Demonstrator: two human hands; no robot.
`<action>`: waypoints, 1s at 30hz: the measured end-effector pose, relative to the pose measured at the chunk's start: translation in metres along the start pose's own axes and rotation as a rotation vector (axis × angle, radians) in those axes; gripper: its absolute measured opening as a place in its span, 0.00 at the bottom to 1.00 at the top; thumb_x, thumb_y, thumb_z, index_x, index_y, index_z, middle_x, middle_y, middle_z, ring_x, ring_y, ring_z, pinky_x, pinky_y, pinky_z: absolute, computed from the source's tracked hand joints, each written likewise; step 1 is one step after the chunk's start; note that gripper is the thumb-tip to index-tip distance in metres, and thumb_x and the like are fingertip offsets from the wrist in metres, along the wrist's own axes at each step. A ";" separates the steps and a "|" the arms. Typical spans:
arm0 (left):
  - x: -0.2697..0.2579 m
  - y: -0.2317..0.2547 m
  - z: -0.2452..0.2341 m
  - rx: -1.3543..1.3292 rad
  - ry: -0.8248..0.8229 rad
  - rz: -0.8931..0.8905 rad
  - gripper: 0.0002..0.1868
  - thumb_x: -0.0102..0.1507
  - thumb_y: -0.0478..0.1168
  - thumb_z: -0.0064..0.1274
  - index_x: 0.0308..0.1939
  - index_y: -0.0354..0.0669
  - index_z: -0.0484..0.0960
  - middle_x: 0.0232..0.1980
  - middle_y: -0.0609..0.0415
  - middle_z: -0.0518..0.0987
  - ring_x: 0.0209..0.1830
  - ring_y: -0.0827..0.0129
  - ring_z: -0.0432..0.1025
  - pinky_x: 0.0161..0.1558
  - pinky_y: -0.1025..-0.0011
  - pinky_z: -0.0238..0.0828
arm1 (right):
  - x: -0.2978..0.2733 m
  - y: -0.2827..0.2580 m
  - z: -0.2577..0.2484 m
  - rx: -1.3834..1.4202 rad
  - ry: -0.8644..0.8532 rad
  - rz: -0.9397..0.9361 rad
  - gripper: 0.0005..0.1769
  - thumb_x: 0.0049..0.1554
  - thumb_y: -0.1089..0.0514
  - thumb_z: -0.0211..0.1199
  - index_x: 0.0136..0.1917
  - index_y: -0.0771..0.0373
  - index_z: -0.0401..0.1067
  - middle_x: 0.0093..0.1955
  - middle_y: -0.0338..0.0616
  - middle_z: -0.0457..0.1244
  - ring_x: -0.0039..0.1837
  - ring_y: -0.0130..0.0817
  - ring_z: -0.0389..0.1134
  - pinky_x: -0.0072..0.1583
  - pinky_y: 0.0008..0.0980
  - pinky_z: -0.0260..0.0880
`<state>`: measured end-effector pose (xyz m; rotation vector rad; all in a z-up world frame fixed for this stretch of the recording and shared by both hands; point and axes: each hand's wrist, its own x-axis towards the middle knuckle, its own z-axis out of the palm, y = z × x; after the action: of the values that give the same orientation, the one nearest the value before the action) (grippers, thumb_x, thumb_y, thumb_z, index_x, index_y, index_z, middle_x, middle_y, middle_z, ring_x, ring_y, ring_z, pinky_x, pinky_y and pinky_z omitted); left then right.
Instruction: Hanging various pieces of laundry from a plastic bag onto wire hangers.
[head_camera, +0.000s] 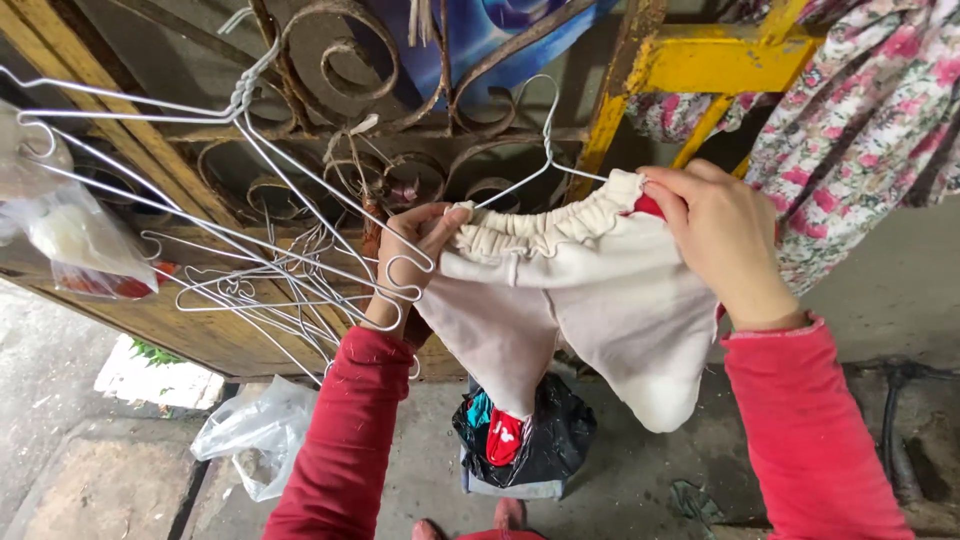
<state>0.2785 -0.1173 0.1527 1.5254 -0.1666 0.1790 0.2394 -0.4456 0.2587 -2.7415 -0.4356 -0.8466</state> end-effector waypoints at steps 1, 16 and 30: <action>-0.004 0.001 -0.003 0.000 0.005 -0.003 0.20 0.63 0.47 0.63 0.47 0.30 0.86 0.36 0.63 0.85 0.34 0.84 0.72 0.37 0.82 0.70 | 0.003 0.000 0.002 0.003 -0.004 -0.003 0.11 0.68 0.51 0.61 0.58 0.52 0.82 0.41 0.44 0.65 0.40 0.47 0.68 0.41 0.44 0.66; -0.018 -0.014 -0.037 0.500 0.232 0.068 0.17 0.65 0.50 0.60 0.47 0.39 0.87 0.33 0.49 0.82 0.32 0.61 0.73 0.34 0.64 0.65 | -0.005 0.006 0.067 0.235 -0.120 -0.099 0.10 0.65 0.52 0.62 0.53 0.57 0.80 0.46 0.46 0.67 0.48 0.52 0.69 0.48 0.46 0.69; -0.126 0.001 0.010 1.164 0.005 0.408 0.44 0.73 0.54 0.59 0.81 0.36 0.52 0.84 0.32 0.50 0.86 0.40 0.43 0.81 0.35 0.33 | -0.163 -0.057 0.128 0.353 0.226 0.139 0.23 0.71 0.60 0.61 0.76 0.65 0.61 0.78 0.57 0.54 0.78 0.52 0.58 0.80 0.49 0.57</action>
<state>0.1553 -0.1289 0.1260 2.6334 -0.4144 0.6895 0.1561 -0.3867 0.0690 -2.2954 -0.3106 -0.9299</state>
